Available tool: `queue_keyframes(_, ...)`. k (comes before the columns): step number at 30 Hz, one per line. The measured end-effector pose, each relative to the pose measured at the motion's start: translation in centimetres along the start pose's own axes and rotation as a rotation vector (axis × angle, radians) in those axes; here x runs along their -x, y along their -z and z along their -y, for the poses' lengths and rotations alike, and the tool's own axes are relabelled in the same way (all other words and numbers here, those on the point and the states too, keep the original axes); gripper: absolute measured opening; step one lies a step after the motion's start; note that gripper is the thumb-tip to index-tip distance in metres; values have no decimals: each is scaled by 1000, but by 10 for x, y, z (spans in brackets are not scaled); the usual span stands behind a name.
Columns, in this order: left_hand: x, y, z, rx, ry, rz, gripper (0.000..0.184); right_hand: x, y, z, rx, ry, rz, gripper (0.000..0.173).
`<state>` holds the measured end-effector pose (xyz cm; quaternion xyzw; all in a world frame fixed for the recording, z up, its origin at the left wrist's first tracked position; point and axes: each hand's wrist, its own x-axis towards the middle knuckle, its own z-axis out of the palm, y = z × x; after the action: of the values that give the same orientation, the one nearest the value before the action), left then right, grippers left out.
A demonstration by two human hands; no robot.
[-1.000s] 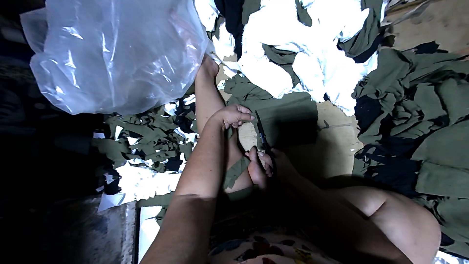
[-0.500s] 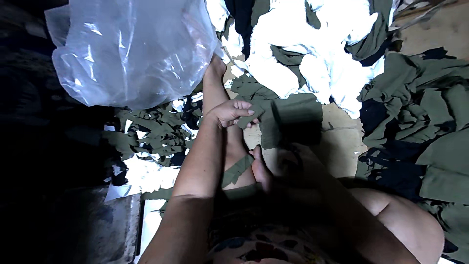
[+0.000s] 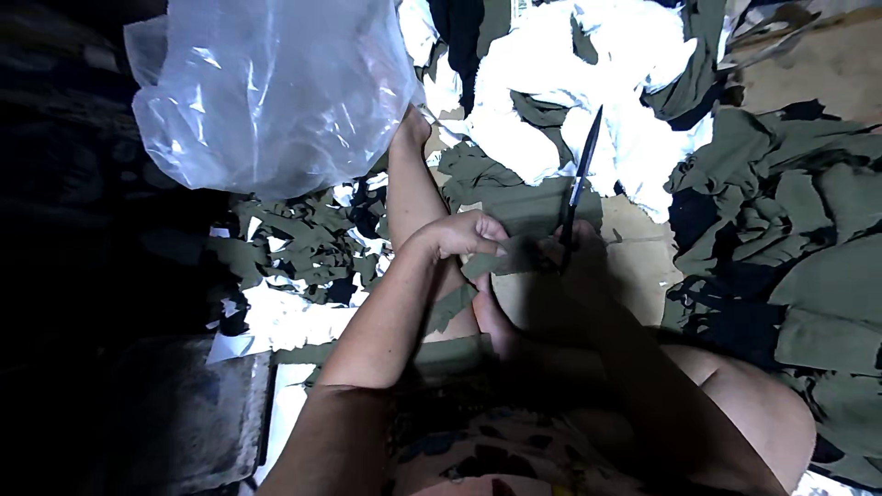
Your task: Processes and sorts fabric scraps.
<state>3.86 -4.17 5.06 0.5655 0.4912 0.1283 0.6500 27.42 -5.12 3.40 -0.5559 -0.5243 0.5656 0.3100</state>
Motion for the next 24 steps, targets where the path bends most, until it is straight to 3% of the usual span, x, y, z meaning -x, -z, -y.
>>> queue_keyframes(3,30,-1,1,-61,29,-97,7,11,13,-10,-36,12,54,22)
queue_keyframes(9,112,-3,-11,-387,92,-323,6,50,69,-10,388,48,181,32)
queue_keyframes(12,131,-26,-13,-561,229,-362,11,81,88,-19,406,-55,154,33)
queue_keyframes(14,130,-53,-2,-654,308,-362,31,101,91,-18,381,-172,130,35)
queue_keyframes(16,125,-78,18,-740,342,-376,47,111,92,-29,342,-173,83,34)
queue_keyframes(20,137,-85,40,-611,153,-561,22,105,89,-40,434,-73,73,18)
queue_keyframes(24,168,-77,39,-331,82,-678,14,83,87,-49,696,-122,177,19)
